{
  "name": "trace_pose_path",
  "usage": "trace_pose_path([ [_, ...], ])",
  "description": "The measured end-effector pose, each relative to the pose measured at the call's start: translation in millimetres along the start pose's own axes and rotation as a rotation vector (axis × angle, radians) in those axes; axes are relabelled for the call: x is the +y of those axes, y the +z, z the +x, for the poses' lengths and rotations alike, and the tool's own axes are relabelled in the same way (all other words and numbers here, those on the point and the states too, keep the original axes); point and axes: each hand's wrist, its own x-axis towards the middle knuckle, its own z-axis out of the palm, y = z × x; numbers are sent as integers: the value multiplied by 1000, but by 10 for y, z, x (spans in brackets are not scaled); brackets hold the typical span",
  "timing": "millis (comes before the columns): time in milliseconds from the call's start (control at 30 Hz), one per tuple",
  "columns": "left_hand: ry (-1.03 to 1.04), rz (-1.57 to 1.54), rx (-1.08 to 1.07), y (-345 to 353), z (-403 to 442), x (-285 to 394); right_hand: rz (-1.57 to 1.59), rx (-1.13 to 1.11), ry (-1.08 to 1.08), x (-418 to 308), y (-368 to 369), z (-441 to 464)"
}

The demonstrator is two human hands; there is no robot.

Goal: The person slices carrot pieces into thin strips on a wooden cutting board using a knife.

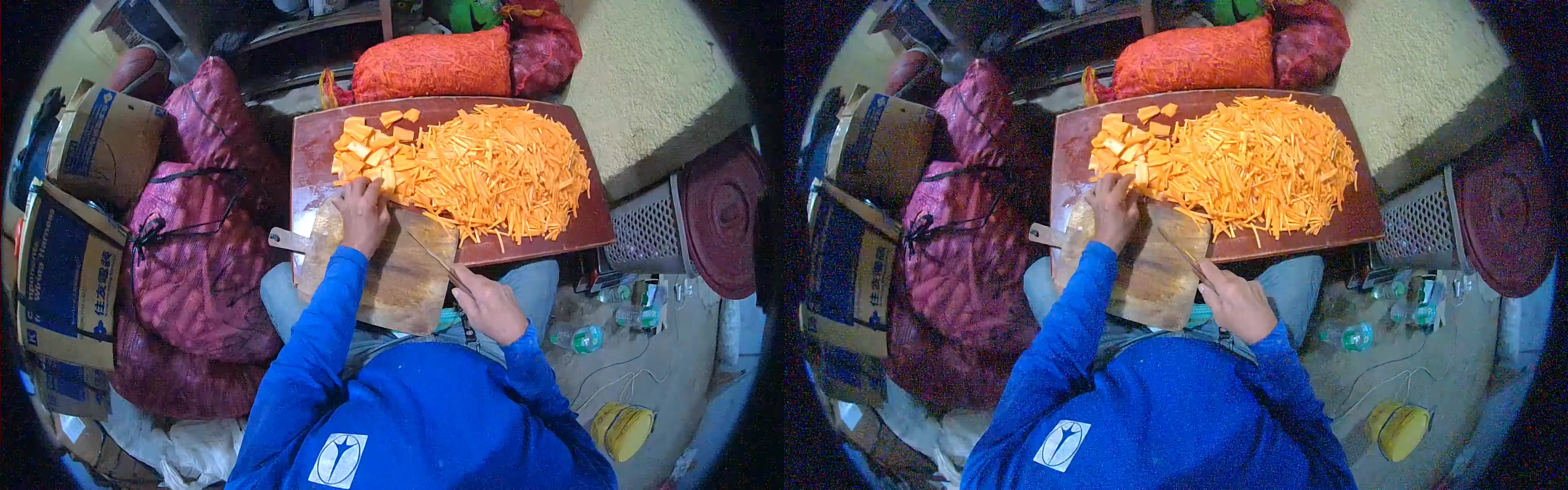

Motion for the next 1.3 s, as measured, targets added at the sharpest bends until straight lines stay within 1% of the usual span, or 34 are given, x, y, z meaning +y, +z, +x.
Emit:
trace_pose_path([
  [33,60,63,-18,-6,78,-39,-15,-9,-5,2,9,-2],
  [67,64,63,-20,5,134,-45,-30,-18,-10,5,19,-6],
  [100,79,106,-72,-8,193,-37,-27,-15,-9,20,42,-9],
  [167,96,171,-157,-31,302,-6,-30,38,-80,51,97,-11],
  [200,102,172,-158,-14,344,-6,-27,42,-78,49,101,-13],
  [267,134,258,-240,31,408,9,-40,58,-81,39,112,-34],
  [400,137,228,-259,7,488,63,-43,-14,-35,1,69,-40],
  [467,161,108,-158,-7,468,60,-53,-13,-27,2,76,-43],
  [600,138,94,-149,126,382,-86,-59,-55,-7,-24,60,-41],
  [700,172,161,-146,112,383,-113,-78,2,-69,-11,90,-44],
  [767,108,80,-167,149,428,-163,-74,-50,-20,-34,62,-37],
  [800,108,80,-165,100,440,-165,-75,-49,-22,-34,55,-34],
  [867,86,-231,-2,-10,450,-179,-70,-16,-3,-23,41,-35],
  [900,87,-231,-2,-59,442,-150,-71,-15,-3,-19,29,-29],
  [967,-218,-451,3,-181,370,-97,-7,11,22,-9,7,-6],
  [1000,-220,-449,5,-198,292,-114,-7,9,19,17,16,8],
  [1067,-217,-477,43,-219,35,-162,-15,78,-31,91,49,23],
  [1133,-187,-370,4,-356,-310,76,5,22,-35,114,17,43],
  [1200,-300,-400,-76,-405,-632,249,28,-41,-34,83,-11,65],
  [1233,-195,-345,-20,-509,-697,354,97,7,-78,40,-31,69],
  [1267,-206,-344,-29,-604,-757,439,166,56,-118,16,-31,73],
  [1300,-224,-331,-62,-686,-803,514,207,31,-100,14,-22,94],
])
